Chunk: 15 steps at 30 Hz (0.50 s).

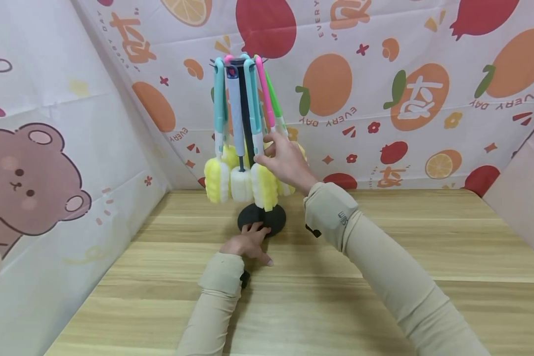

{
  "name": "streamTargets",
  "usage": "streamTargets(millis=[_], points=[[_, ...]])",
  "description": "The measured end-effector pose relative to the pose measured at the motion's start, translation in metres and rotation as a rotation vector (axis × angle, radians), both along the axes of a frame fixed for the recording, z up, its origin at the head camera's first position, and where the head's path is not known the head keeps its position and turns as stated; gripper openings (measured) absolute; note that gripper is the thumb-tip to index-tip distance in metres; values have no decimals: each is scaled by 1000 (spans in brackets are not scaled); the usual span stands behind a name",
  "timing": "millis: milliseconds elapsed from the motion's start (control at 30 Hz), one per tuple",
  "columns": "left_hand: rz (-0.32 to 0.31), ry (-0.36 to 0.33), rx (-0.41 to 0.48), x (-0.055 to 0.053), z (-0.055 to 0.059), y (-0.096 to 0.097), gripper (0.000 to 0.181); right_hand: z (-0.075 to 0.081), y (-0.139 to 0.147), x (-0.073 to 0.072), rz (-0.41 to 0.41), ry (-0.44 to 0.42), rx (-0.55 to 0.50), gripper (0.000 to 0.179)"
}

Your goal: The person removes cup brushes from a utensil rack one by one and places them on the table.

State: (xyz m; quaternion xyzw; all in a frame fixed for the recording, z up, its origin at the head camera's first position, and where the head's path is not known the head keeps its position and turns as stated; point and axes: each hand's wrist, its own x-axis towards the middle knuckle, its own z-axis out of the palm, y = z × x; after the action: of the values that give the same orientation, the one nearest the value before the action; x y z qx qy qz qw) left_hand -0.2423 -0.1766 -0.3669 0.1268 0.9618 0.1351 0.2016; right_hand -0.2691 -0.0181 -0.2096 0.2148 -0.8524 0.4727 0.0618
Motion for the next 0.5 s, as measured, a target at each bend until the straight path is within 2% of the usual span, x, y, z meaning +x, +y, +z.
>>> streamTargets(millis=[300, 500], points=[[1, 9, 0, 1, 1, -1, 92, -1, -5, 5, -51, 112, 55, 26], [0, 12, 1, 2, 3, -1, 92, 0, -6, 8, -61, 158, 61, 21]])
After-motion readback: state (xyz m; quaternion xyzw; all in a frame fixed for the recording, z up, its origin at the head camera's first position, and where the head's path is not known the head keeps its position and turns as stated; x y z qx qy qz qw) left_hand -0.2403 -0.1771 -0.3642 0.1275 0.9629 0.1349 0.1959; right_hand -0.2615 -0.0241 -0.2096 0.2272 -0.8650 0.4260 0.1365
